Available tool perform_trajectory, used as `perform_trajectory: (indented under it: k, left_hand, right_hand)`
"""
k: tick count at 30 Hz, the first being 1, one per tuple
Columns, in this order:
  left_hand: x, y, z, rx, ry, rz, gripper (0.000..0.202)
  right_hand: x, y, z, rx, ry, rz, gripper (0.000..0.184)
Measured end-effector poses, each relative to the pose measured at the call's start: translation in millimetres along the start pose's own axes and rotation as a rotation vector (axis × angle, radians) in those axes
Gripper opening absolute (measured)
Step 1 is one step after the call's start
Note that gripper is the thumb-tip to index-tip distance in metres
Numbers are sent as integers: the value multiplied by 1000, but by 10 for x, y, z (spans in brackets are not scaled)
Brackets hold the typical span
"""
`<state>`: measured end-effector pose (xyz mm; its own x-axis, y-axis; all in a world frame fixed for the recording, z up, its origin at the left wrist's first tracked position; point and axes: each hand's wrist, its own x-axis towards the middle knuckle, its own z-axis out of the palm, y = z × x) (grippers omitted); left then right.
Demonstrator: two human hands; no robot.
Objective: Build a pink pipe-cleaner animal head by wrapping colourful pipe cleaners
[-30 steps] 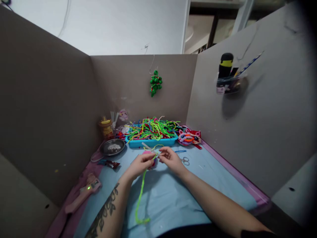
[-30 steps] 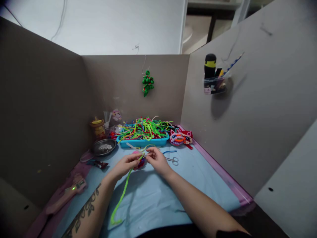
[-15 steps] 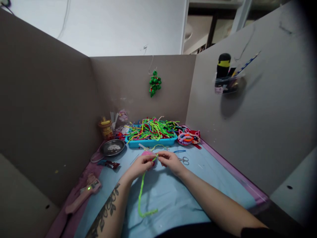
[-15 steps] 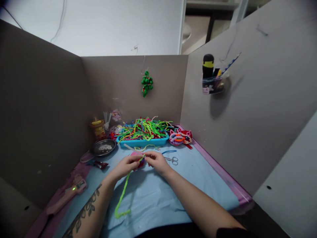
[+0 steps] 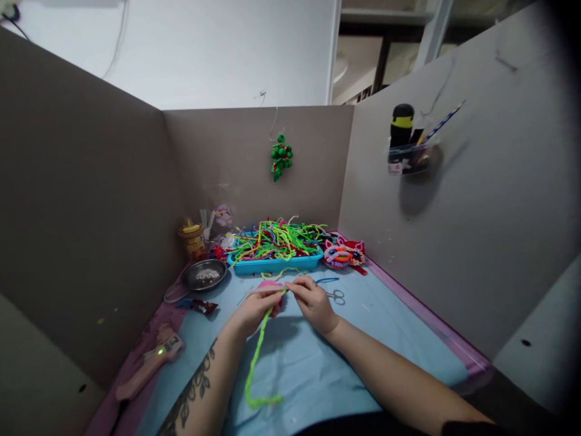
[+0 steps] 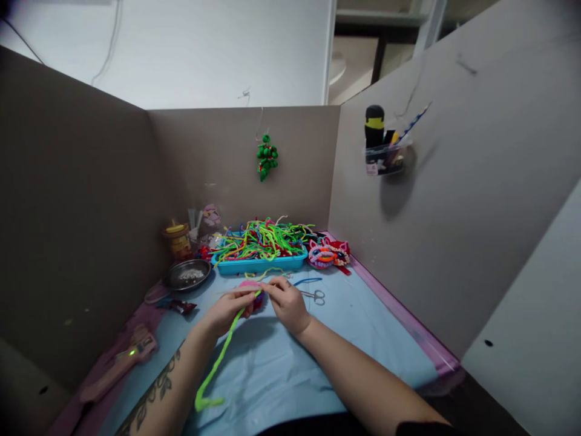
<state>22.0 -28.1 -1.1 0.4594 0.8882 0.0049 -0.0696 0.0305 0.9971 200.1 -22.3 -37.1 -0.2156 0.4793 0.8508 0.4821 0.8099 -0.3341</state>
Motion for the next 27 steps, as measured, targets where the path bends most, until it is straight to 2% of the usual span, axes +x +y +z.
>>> perform_trajectory:
  k: [4,8,11,16,21,27]
  left_hand:
    - [77,-82,22,95,169,95,42]
    - [131,-150,-2,260,171,156,40]
    - [105,-120,2,445,208,210,36]
    - [46,-45,41,649,231,278,30]
    - [58,-71,37,705,235,357,25]
    - [50,-73,43,842,265,298,38]
  right_hand:
    - [-17,-38,22,-39,-16,-10,34]
    - [1,-92,23,131,-34,104,24]
    - [35,-101,9,253,-47,229,15]
    - [76,-82,1,245,-92,342,11]
    - [44,-59,23,158,-188,282,10]
    - [10,-33,30,75,-206,190,15]
